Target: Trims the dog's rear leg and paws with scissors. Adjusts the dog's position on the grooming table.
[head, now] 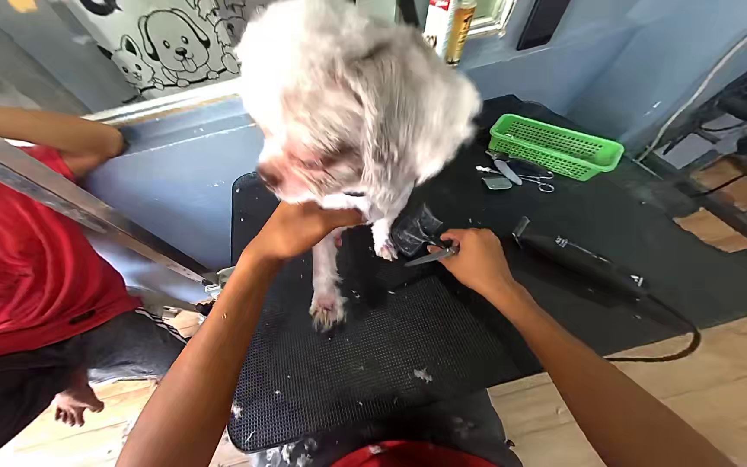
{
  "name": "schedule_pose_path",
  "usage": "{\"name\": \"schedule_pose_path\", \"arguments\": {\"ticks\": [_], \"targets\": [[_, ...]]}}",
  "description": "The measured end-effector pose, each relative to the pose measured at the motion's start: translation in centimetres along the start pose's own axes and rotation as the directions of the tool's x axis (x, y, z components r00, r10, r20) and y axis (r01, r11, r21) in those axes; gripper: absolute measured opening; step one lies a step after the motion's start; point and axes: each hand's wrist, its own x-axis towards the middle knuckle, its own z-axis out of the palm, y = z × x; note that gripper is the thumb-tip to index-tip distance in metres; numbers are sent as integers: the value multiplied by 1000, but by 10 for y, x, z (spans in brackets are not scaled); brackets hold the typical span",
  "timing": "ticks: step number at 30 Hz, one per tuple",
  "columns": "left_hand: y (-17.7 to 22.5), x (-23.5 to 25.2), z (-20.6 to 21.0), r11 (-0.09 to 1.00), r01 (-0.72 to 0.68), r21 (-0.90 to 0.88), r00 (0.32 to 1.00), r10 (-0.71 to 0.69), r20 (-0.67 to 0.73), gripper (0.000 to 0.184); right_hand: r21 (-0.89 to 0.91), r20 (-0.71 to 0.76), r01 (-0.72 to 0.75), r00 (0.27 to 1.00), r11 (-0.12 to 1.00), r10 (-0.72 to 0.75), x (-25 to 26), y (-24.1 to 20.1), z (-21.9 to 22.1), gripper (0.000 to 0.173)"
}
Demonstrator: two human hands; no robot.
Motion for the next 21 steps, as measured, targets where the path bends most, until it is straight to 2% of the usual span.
{"name": "schedule_pose_path", "arguments": {"ticks": [4, 7, 9, 11, 15, 18, 21], "targets": [[-14, 4, -1, 988, 155, 8, 988, -155, -4, 17, 321, -76, -149, 980, 935, 182, -5, 13, -26, 33], [7, 7, 4, 979, 202, -22, 979, -202, -8, 5, 602, -56, -260, 930, 755, 364, -23, 24, -42, 33], [19, 8, 9, 969, 244, -43, 970, -243, 15, 7, 749, 2, -267, 916, 607, 401, -40, 28, -50, 28], [26, 7, 10, 950, 306, -59, 952, -304, 43, 12, 818, 47, -256, 923, 515, 383, -60, 31, -56, 26], [32, 2, 15, 872, 458, -172, 888, -458, 43, 17, 858, 96, -279, 912, 431, 399, -95, 34, -60, 18], [32, -2, 20, 833, 505, -227, 860, -507, 53, 15, 900, 169, -311, 894, 304, 414, -116, 31, -61, 15], [31, -3, 20, 803, 521, -290, 847, -527, 62, 18, 935, 236, -310, 906, 171, 351, -134, 29, -56, 17]]}}
